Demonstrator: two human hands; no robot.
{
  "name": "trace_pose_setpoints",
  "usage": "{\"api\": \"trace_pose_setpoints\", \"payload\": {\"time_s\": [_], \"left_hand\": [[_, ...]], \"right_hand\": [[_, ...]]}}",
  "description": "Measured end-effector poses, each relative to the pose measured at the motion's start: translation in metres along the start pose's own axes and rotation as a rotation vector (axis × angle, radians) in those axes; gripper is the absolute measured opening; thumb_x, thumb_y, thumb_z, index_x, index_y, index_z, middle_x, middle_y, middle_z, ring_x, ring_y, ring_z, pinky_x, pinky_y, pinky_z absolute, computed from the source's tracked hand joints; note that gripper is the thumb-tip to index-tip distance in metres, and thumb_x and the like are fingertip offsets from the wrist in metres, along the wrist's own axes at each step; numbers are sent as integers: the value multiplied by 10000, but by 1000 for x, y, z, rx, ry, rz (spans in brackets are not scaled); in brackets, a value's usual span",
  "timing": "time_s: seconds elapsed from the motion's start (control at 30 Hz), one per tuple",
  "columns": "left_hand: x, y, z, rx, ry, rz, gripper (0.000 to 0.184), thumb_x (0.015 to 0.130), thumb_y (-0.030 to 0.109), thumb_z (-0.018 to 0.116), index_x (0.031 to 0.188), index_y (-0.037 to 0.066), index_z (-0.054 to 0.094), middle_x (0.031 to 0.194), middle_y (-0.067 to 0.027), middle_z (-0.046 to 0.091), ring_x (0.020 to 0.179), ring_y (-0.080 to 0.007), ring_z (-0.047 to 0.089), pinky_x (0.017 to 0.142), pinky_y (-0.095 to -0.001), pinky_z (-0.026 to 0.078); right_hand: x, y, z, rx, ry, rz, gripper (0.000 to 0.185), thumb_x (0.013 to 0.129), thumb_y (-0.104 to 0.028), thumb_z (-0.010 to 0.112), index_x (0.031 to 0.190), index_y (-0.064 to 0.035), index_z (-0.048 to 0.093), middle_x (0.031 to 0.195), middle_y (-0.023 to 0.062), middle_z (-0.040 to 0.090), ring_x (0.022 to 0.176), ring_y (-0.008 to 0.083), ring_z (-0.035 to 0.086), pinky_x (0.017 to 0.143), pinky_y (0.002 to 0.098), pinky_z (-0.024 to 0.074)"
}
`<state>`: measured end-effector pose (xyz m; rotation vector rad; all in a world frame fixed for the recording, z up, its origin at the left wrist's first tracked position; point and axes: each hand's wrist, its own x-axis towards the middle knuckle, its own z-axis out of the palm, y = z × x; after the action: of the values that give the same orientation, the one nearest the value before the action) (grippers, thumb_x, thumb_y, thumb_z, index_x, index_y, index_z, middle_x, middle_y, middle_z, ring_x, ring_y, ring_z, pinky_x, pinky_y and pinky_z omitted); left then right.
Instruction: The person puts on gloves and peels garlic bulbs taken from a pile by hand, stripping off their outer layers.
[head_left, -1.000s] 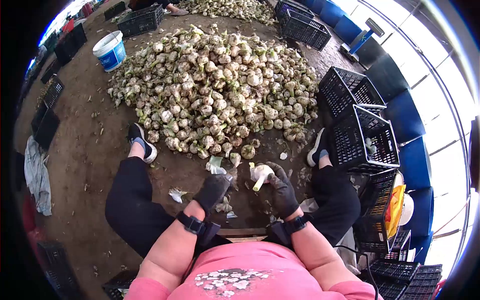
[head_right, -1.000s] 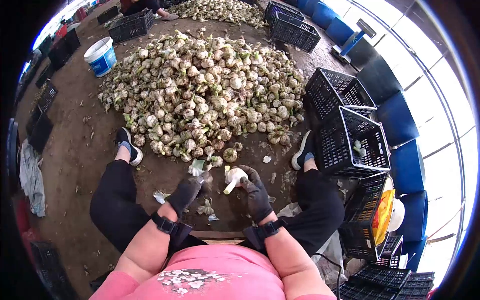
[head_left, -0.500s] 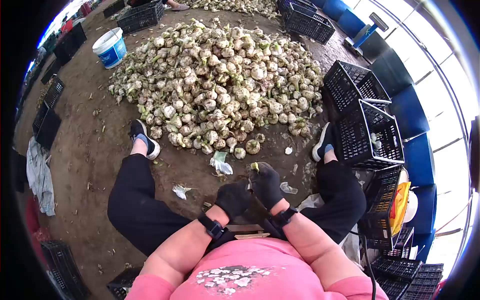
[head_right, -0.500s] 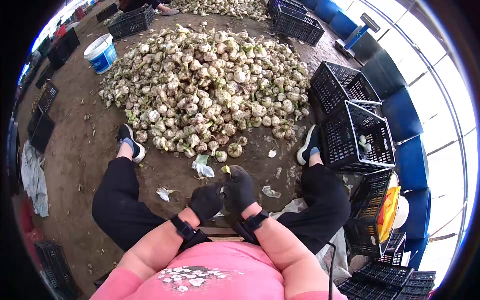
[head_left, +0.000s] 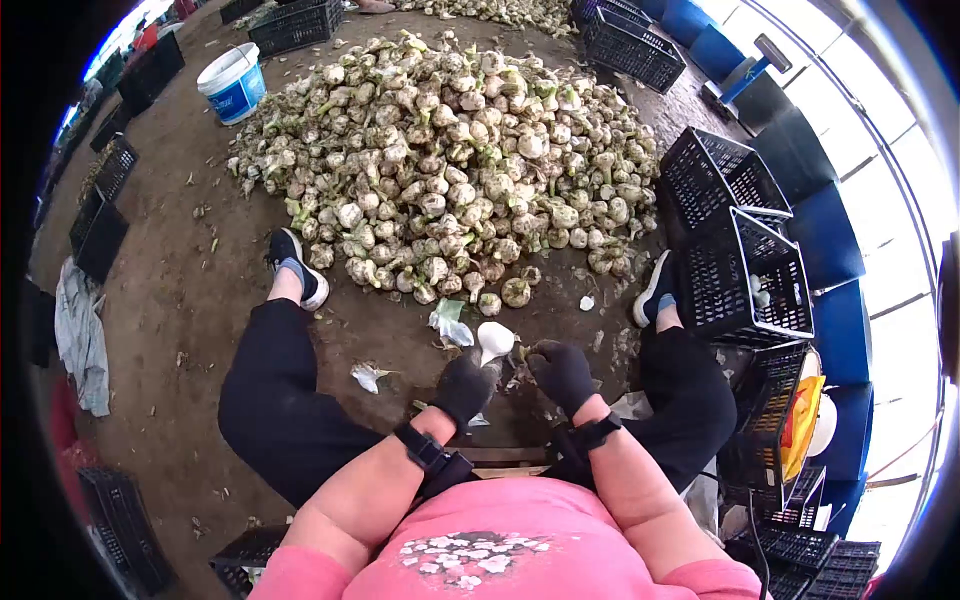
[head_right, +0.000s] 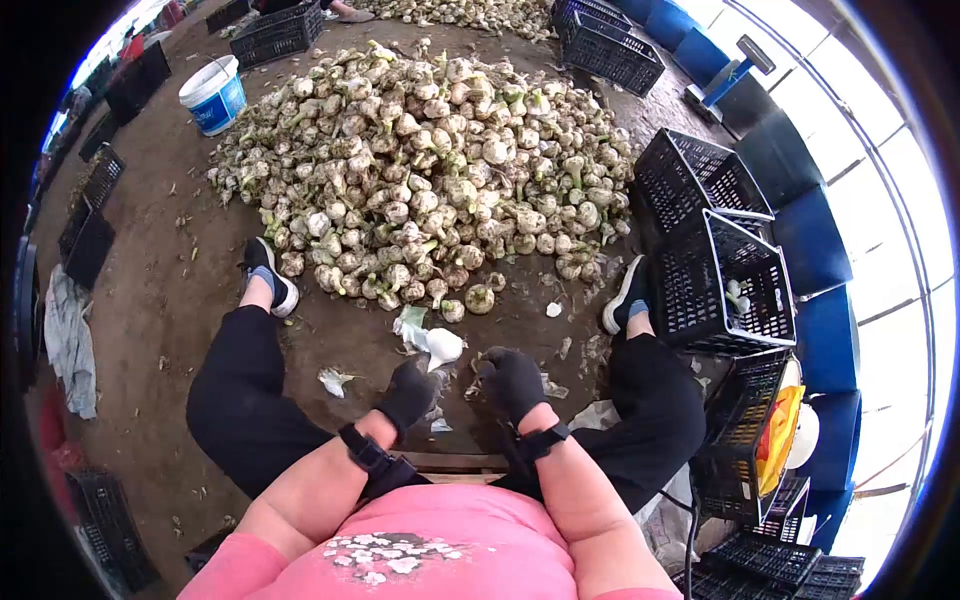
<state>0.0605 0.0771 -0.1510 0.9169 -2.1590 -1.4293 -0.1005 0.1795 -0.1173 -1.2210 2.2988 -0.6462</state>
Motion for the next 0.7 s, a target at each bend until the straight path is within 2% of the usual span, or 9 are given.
{"api": "trace_pose_setpoints", "payload": {"time_s": [0.07,0.13,0.23,0.3,0.43,0.5,0.6,0.63,0.7], "left_hand": [[1,7,-1,-125,8,-112,173,832,136,580,932,-1,610,738,-130,644,651,-207,618,606,-367,484],[6,-20,6,107,-71,18,153,837,139,578,914,11,606,700,-146,629,630,-241,619,598,-372,485],[-2,4,2,-38,-21,-153,158,834,162,580,901,20,604,708,-199,632,659,-347,632,613,-431,489],[-5,27,-5,288,3,-206,254,832,257,591,944,32,626,806,-254,640,803,-437,624,689,-521,490],[-4,26,-12,247,-60,-170,289,831,276,582,971,24,606,836,-261,643,823,-449,616,720,-536,480],[-2,16,-7,77,-25,-107,296,824,266,580,993,23,601,853,-264,646,831,-450,617,730,-534,480],[-3,22,-11,159,-34,-167,285,812,226,567,1009,26,612,867,-261,648,837,-449,618,732,-526,484],[-3,22,-11,159,-38,-172,285,812,226,567,1009,26,612,867,-261,648,837,-449,618,732,-526,484],[-3,23,-12,262,-73,-145,305,800,204,563,1038,21,612,879,-268,644,842,-460,608,737,-523,485]], "right_hand": [[0,-10,1,-10,51,-90,250,813,-235,666,920,-9,674,863,209,653,817,368,642,669,415,496],[-4,-33,-5,-30,104,-178,230,815,-226,652,868,-3,673,844,210,647,786,377,638,653,425,492],[-13,-68,-6,188,212,-99,249,817,-245,646,783,1,650,819,200,642,726,382,620,641,430,486],[-9,-71,-5,-35,180,-86,248,790,-282,649,774,-34,650,782,190,637,777,391,613,698,450,482],[5,-39,2,7,141,-117,242,794,-255,663,769,-15,637,745,175,634,715,357,619,660,423,483],[6,-32,3,444,95,112,243,812,-238,656,746,-6,623,714,171,625,661,309,611,619,393,474],[-9,-43,-7,591,165,226,255,825,-257,661,772,-11,616,709,176,622,649,277,606,599,380,463],[-11,-52,-14,282,163,91,281,829,-283,679,812,-13,604,714,171,625,654,283,610,602,386,462],[-6,-51,-4,213,169,8,291,832,-293,682,828,-14,601,714,169,623,651,280,607,602,385,460]]}}
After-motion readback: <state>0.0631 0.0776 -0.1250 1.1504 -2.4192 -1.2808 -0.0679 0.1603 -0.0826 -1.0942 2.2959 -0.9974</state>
